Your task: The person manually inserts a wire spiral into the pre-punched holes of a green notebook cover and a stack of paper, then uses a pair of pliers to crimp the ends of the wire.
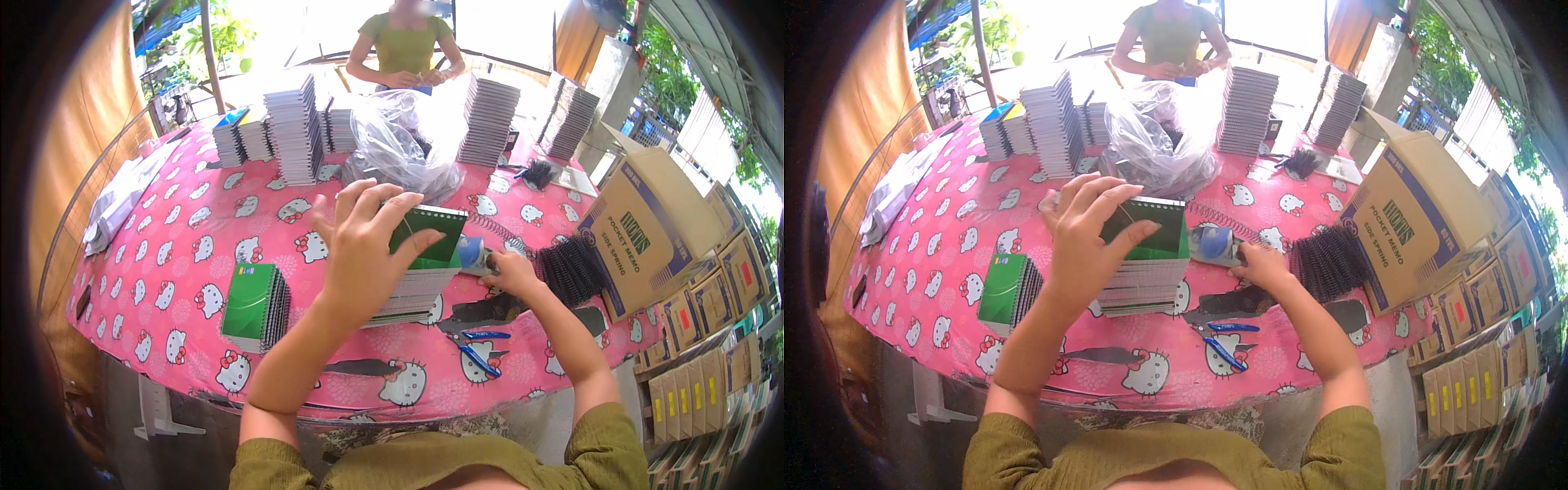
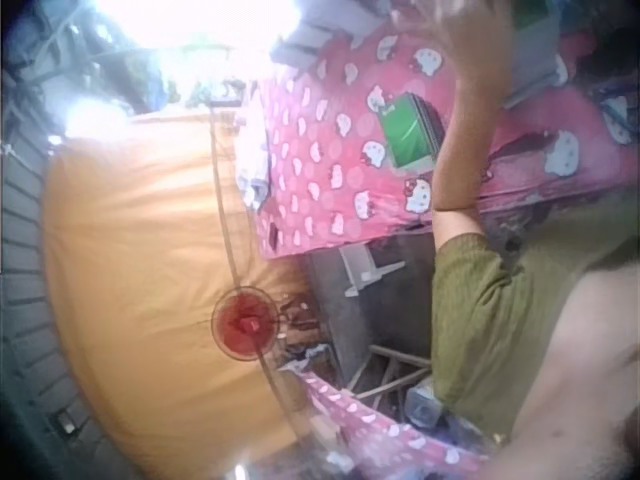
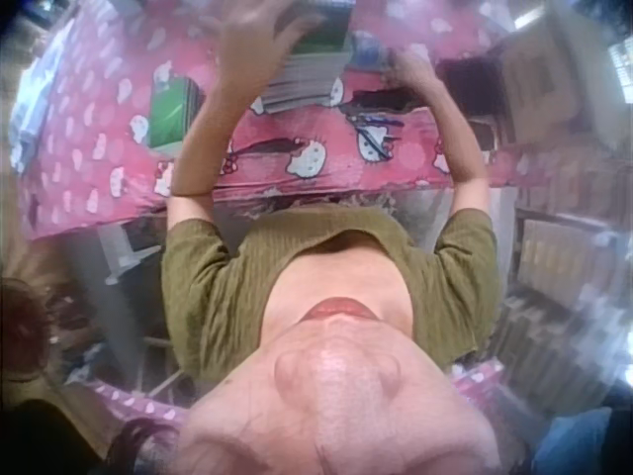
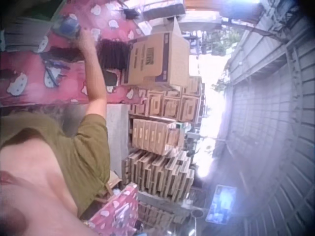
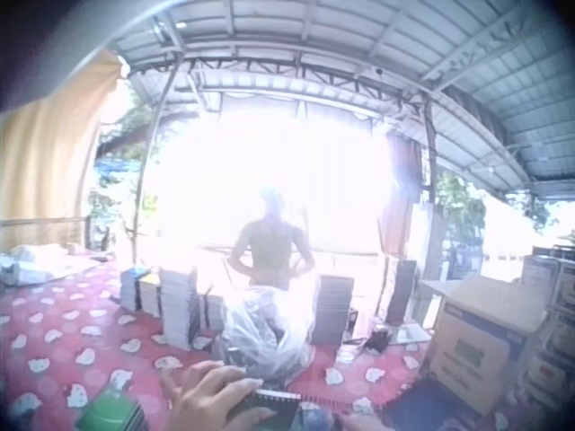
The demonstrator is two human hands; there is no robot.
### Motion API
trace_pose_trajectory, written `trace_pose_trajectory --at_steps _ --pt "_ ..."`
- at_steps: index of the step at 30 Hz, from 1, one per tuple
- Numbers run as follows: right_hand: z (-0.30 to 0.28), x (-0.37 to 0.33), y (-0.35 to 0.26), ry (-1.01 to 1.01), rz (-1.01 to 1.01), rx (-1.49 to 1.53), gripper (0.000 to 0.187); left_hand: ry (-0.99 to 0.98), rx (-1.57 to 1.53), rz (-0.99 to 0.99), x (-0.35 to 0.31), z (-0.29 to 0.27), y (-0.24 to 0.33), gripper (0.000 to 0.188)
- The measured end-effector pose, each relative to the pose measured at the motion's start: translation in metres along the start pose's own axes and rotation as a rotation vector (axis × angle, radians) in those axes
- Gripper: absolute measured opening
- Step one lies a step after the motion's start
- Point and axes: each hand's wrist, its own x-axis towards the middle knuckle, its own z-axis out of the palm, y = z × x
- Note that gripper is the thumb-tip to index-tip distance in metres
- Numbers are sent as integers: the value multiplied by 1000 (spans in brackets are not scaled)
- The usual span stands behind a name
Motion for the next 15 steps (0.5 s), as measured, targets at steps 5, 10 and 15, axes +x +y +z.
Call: trace_pose_trajectory --at_steps 5,10,15 --pt "-38 24 -17 264 -11 254 50 38 -190 -109 4 8 -2 34" --pt "-138 6 -44 -136 -742 1916 57 -14 -236 -169 13 13 4 31" --pt "-166 11 -55 257 -538 1150 38 -29 -260 -198 15 12 5 32"
